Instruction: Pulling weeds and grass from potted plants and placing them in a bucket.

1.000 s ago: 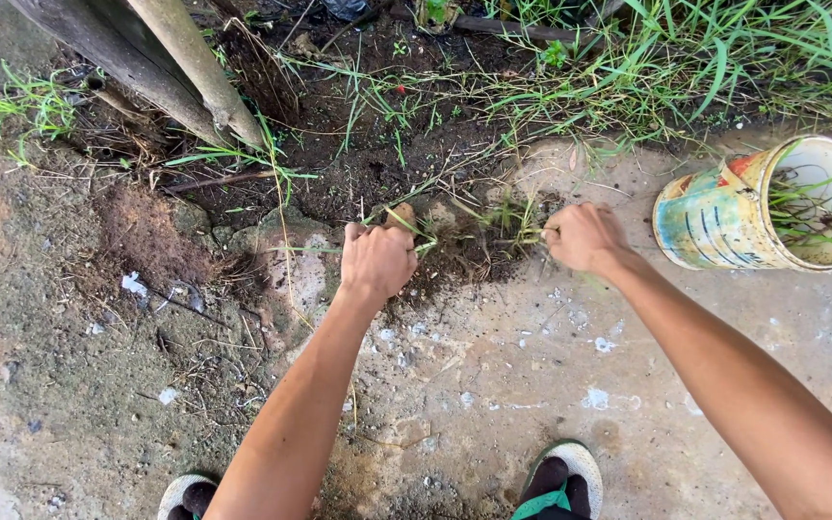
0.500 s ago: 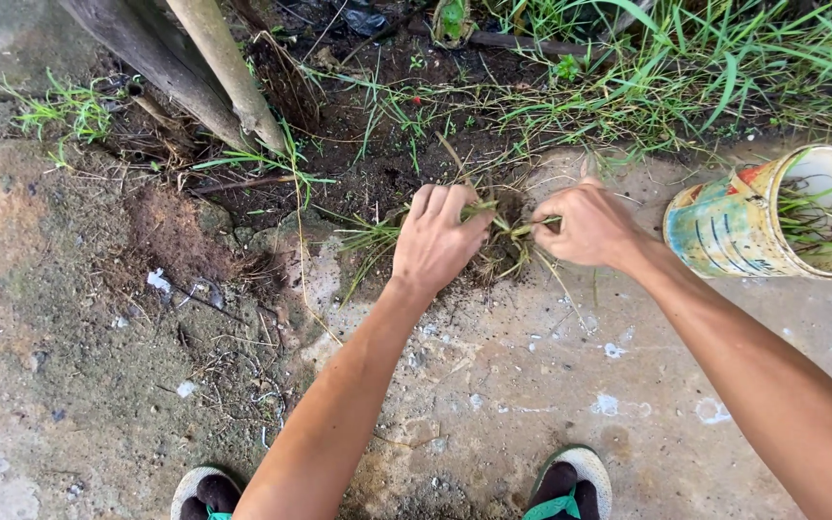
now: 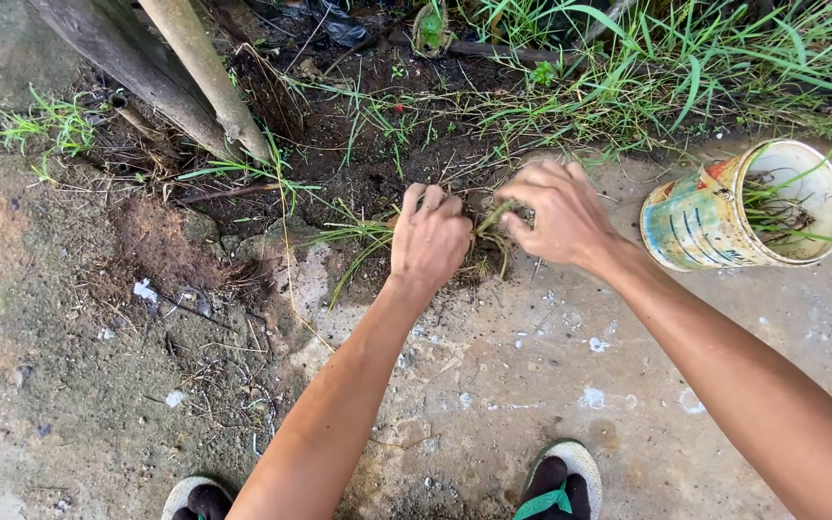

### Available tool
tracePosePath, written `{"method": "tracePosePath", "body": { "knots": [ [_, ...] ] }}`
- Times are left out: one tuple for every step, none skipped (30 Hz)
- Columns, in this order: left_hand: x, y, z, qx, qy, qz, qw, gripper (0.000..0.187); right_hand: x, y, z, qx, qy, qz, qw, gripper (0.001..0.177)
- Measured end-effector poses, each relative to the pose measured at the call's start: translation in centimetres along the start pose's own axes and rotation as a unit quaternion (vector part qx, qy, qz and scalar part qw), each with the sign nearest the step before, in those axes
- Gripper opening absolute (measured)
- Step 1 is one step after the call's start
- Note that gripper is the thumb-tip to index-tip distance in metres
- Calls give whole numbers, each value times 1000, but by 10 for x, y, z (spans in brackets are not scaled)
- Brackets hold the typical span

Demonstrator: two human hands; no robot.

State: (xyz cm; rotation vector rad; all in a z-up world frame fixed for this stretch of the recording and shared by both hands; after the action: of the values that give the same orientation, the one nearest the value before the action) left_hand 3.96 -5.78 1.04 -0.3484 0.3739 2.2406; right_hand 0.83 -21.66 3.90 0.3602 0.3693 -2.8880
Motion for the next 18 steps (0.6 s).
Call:
{"method": "tracePosePath", "body": {
  "knots": [
    [-1, -1, 1, -1, 1, 1, 1000, 11, -1, -3, 5, 0, 1, 1, 1000, 26],
    [-1, -7, 1, 20, -13, 42, 999, 11, -2, -7, 18, 14, 59, 11, 998, 29],
    [0, -12, -1, 41, -26, 83, 995, 11, -3, -10, 30, 28, 118, 20, 992, 34],
    [0, -13, 1, 41, -26, 83, 995, 11, -2, -8, 29, 28, 118, 20, 992, 34],
    [0, -18, 1, 55, -38, 108, 992, 11, -1, -2, 33, 37, 152, -4, 988, 31],
    [0, -22, 2, 68, -48, 133, 988, 10, 1, 4, 37, 46, 186, -28, 981, 28],
    [-1, -24, 5, 68, -48, 132, 988, 10, 7, 15, 29, 47, 186, -28, 981, 28],
    [-2, -27, 7, 81, -52, 153, 984, 9, 15, 33, 19, 60, 164, -90, 981, 22],
    [-2, -30, 9, 93, -57, 174, 979, 9, 23, 52, 9, 74, 141, -151, 976, 18],
    [-2, -32, 11, 93, -57, 174, 979, 9, 23, 46, 11, 74, 141, -151, 976, 18],
    [-2, -34, 13, 107, -62, 187, 975, 8, 24, 45, 6, 90, 79, -186, 975, 19],
    [-3, -36, 14, 120, -68, 199, 970, 8, 27, 45, 3, 105, 16, -221, 970, 21],
    [-2, -36, 13, 121, -68, 198, 970, 8, 28, 40, -1, 106, 17, -221, 969, 21],
    [-2, -36, 13, 140, -62, 203, 967, 7, 29, 33, -10, 80, -24, -215, 973, 32],
    [-1, -37, 12, 159, -56, 208, 963, 7, 31, 27, -19, 53, -65, -208, 975, 43],
    [-2, -34, 13, 161, -56, 206, 964, 7, 31, 22, -22, 55, -63, -210, 974, 43],
    [-2, -31, 12, 173, -62, 205, 961, 8, 31, 17, -28, 12, -77, -220, 972, 56],
    [-3, -28, 12, 186, -67, 205, 959, 8, 31, 13, -34, -31, -91, -228, 969, 69]
  ]
}}
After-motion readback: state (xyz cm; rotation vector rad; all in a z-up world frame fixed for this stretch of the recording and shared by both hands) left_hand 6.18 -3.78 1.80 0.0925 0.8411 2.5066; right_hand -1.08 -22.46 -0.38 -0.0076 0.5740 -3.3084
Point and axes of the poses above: each hand's wrist, its own x-axis away from the middle knuckle, its own z-axis out of the back of the hand, y = z × x, the point moved 6 cm from there along -x, towards the middle knuckle, and after that the axes turned 11 degrees about y, right-handed, at the moved point
